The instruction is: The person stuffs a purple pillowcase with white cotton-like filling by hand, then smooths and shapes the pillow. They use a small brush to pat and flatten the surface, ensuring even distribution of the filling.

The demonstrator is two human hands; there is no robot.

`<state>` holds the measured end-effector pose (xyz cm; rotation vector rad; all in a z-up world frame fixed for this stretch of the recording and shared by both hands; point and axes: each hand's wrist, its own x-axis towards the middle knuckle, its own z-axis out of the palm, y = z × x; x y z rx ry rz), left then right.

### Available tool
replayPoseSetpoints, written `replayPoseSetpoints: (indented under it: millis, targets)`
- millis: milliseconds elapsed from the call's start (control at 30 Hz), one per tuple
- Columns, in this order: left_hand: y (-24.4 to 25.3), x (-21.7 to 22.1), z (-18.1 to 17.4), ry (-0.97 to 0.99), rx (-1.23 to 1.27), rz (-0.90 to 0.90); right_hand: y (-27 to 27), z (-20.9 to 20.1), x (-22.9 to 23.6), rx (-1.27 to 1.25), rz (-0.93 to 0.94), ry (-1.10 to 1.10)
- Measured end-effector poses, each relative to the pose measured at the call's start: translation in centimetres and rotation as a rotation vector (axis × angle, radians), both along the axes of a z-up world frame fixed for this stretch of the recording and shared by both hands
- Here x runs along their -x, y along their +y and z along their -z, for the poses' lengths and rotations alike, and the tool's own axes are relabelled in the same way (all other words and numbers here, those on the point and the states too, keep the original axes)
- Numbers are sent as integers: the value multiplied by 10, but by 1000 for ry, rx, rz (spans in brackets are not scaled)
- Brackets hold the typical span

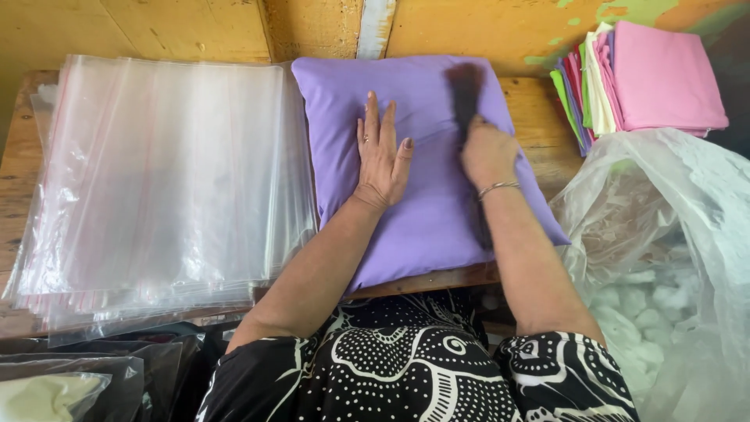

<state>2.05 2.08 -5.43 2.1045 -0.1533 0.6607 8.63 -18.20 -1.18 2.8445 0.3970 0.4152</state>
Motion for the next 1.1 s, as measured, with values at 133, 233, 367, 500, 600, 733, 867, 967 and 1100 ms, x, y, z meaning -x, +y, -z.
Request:
replayPoseSetpoints:
  millis: [133, 233, 367, 500, 600, 733, 867, 967, 1100]
  targets:
    - [-3, -7, 2, 81, -107, -69, -124, 63, -60, -359, 361, 163]
    - [-8, 0, -10, 216, -277, -82, -142, 70, -57, -414, 459, 213]
    - [-5, 4, -25, 310, -516, -39, -121, 28, -41, -588, 467, 274]
    - [-6, 1, -21, 297, -525, -87, -99, -26, 8, -487, 496, 308]
    - [-11, -17, 4, 231, -583, -186, -44, -76, 82, -484, 456, 472]
    - [-11, -32, 19, 144, -589, -325, -93, 3, 46, -518, 459, 420]
    - [-8, -27, -16, 313, -401, -299, -91, -2, 43, -561, 325, 124]
    - [7, -23, -57, 434, -146, -285, -60, -46, 66, -537, 138, -124]
    - [17, -5, -95, 400, 168, -206, -31, -83, 48, -462, -136, -399]
